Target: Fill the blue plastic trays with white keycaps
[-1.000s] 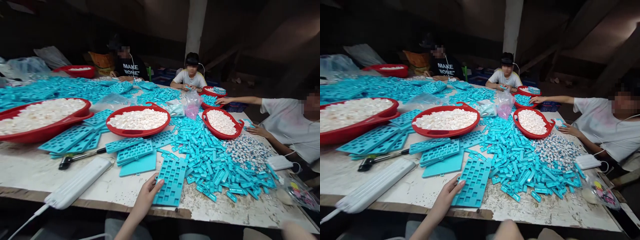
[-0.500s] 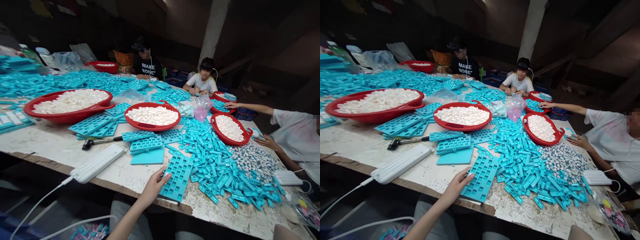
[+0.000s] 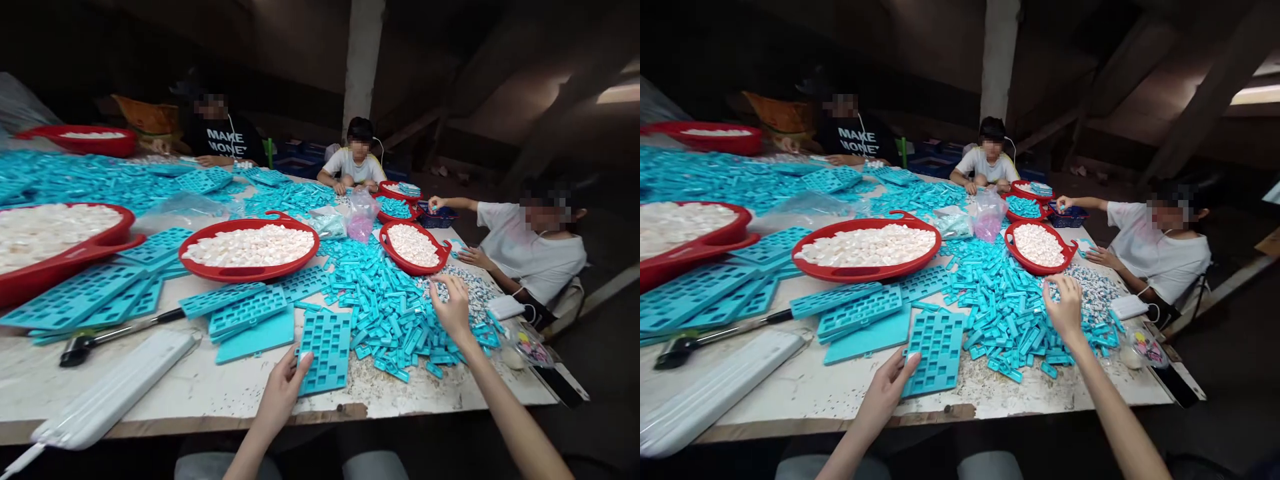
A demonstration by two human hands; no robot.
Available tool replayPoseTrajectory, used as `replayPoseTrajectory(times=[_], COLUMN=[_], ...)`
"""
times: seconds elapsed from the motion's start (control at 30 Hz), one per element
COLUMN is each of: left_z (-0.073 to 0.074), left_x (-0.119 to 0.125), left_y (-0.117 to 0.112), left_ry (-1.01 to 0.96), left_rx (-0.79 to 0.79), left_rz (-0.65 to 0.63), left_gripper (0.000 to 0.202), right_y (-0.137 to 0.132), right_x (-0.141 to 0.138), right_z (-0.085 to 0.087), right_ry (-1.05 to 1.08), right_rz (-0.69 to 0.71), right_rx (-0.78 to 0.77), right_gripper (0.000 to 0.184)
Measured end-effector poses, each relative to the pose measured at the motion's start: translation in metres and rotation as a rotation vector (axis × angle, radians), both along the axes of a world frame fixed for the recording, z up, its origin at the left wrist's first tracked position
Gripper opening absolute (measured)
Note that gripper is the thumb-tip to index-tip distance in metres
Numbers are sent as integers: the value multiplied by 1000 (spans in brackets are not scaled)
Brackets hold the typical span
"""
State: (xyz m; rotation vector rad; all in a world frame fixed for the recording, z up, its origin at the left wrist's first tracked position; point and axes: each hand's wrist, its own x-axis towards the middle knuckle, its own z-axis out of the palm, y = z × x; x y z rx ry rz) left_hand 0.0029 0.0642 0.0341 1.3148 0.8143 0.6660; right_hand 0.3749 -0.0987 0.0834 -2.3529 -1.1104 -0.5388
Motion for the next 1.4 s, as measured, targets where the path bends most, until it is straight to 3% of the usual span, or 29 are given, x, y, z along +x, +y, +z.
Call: replayPoseTrajectory(times=[0.13, 0.27, 0.57, 0.77, 0.93, 1.13, 1.23, 1.3, 1.4], left_z=[-5, -7, -14, -18, -8, -18, -20, -17, -10], left_x=[-4, -6, -4, -3, -2, -12, -10, -7, -4], left_y=[-1, -1, 1, 1, 3, 16, 26, 29, 25], left_ry=[44, 3, -85, -101, 12, 279, 343, 363, 348], left_rx=[-15, 27, 31, 33, 38, 111, 99, 74, 117], left_rz=[-35, -187, -241, -192, -146, -154, -252, -354, -508], left_gripper=[59, 54, 54, 55, 64, 67, 65, 63, 57], right_y=[-6, -6, 2, 6, 6, 12, 28, 38, 49], right_x=[44, 69, 67, 57, 9, -106, -147, -166, -187], right_z=[-6, -15, -18, -11, -8, -20, -26, -29, -30], right_ry=[57, 108, 159, 255, 344, 539, 691, 665, 490], right_rz=[-148, -142, -151, -111, 30, 266, 648, 805, 960], right_rx=[-175, -205, -196, -8, 220, 241, 254, 213, 15], right_gripper=[27, 23, 21, 23, 34, 24, 20, 20, 16])
